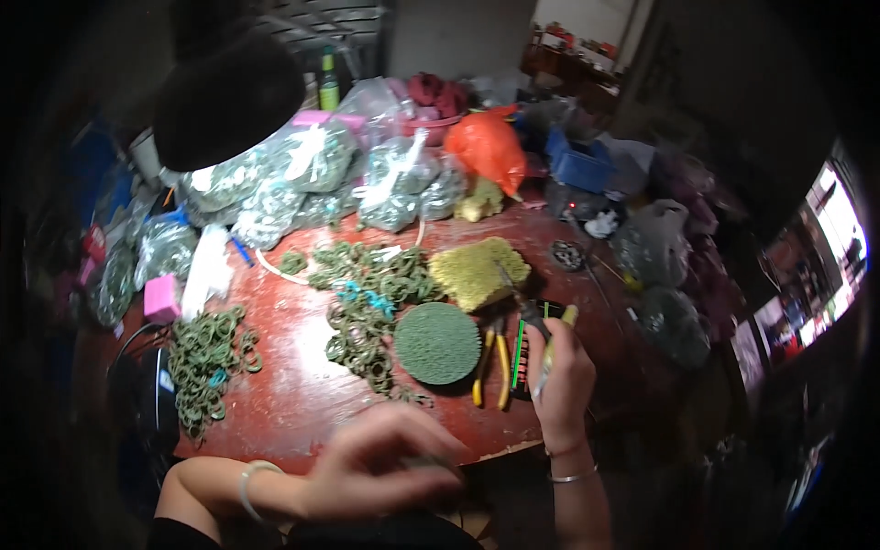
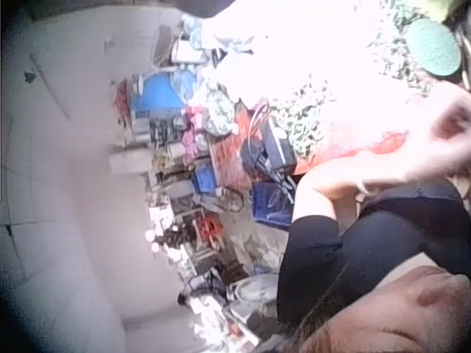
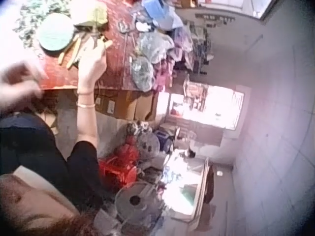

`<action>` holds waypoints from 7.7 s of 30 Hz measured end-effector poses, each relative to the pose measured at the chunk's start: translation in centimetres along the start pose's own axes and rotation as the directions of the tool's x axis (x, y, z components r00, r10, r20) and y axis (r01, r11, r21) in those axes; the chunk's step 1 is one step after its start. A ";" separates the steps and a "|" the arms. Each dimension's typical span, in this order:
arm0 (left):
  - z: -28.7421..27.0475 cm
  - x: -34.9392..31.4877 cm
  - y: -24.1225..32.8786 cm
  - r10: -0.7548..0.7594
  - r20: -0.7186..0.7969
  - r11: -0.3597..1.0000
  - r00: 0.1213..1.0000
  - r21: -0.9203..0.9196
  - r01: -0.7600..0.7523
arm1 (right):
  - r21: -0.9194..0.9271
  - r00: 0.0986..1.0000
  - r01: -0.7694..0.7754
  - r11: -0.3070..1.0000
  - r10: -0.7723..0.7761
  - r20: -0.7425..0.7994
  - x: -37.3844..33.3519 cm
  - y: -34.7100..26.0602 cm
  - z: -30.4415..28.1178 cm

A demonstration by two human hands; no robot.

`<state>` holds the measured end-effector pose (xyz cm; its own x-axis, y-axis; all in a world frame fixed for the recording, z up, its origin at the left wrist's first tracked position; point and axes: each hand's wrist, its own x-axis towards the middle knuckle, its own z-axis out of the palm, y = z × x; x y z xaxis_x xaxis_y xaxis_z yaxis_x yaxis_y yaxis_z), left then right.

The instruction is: Assembling small green plastic rings using a soldering iron tool at a workspace.

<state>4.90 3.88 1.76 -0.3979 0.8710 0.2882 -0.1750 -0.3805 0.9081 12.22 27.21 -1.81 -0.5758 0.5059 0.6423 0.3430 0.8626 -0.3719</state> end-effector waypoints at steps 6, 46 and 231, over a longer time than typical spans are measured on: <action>-9.5 -0.2 -3.4 -0.259 -0.232 0.961 0.938 0.039 0.275 | 0.058 0.999 -0.043 0.997 0.041 0.030 -0.7 0.6 -0.8; -11.4 -0.7 -5.0 -0.332 -0.128 0.936 0.935 -0.168 0.310 | 0.698 0.779 -0.606 0.381 0.109 0.618 -3.6 -9.8 -1.1; -10.8 -0.8 -4.1 -0.500 -0.110 0.808 0.859 -0.417 0.417 | 0.621 0.820 -0.571 0.537 0.343 0.458 -4.5 -9.2 -1.3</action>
<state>-3.80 1.37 -5.47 -0.3533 0.9044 -0.2394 -0.6824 -0.0741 0.7272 12.66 16.98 -0.38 -0.6944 0.7137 0.0924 0.0527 0.1785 -0.9825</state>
